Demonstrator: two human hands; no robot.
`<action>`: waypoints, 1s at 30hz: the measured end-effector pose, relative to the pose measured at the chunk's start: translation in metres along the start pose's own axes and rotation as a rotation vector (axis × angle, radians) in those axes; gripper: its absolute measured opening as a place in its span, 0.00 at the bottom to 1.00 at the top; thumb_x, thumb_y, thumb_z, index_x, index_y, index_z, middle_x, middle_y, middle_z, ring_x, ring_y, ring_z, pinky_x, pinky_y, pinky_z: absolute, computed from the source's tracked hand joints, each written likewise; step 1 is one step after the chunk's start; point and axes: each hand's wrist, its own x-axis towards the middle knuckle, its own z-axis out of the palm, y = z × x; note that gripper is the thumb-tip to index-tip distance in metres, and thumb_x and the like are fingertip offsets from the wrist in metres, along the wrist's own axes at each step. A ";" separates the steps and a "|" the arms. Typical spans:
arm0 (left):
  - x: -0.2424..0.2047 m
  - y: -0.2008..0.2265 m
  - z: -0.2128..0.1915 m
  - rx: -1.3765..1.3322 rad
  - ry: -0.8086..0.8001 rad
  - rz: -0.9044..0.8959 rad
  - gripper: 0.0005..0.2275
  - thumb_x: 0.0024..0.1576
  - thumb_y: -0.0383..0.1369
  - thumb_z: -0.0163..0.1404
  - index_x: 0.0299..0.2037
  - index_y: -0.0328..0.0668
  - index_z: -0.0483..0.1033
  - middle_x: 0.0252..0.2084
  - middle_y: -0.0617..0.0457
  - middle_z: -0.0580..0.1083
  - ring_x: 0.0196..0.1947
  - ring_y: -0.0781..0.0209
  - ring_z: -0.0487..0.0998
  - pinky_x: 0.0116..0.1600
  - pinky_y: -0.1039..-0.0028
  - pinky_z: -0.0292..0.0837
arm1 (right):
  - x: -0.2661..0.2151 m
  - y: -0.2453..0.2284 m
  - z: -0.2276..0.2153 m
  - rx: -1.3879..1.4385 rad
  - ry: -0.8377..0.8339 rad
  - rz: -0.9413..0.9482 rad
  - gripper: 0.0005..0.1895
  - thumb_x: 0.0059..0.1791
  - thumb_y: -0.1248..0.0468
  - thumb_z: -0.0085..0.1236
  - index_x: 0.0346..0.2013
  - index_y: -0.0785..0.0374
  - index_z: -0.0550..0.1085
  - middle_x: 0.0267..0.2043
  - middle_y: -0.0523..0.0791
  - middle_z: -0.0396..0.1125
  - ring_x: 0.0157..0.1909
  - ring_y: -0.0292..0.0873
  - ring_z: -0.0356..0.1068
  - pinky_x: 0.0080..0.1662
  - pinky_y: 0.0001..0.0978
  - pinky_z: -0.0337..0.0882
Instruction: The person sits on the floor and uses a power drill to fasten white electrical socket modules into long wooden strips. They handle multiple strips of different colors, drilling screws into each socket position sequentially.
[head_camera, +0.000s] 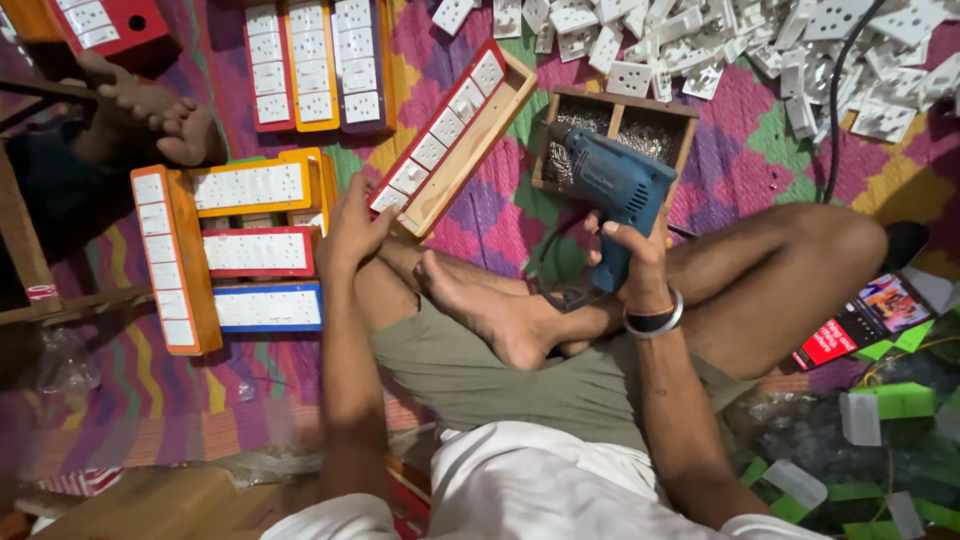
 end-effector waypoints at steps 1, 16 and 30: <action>0.006 0.006 0.002 0.057 0.014 0.000 0.21 0.54 0.38 0.62 0.53 0.38 0.69 0.50 0.37 0.74 0.53 0.37 0.75 0.55 0.55 0.70 | -0.001 -0.002 0.002 -0.003 0.005 -0.014 0.29 0.46 0.70 0.55 0.61 0.70 0.63 0.39 0.52 0.69 0.30 0.41 0.68 0.29 0.31 0.72; 0.165 0.067 0.080 -0.106 -0.016 0.334 0.16 0.58 0.33 0.55 0.55 0.37 0.75 0.51 0.37 0.76 0.55 0.36 0.74 0.58 0.55 0.69 | 0.030 -0.008 0.014 -0.027 -0.129 -0.048 0.29 0.45 0.70 0.54 0.61 0.74 0.64 0.38 0.53 0.70 0.25 0.42 0.68 0.28 0.32 0.73; 0.167 0.090 0.095 -0.154 0.123 0.498 0.17 0.49 0.27 0.62 0.48 0.34 0.75 0.46 0.40 0.74 0.50 0.39 0.76 0.55 0.58 0.72 | 0.046 0.018 0.011 0.047 -0.139 -0.045 0.28 0.46 0.71 0.55 0.60 0.68 0.59 0.40 0.53 0.69 0.27 0.43 0.68 0.31 0.32 0.73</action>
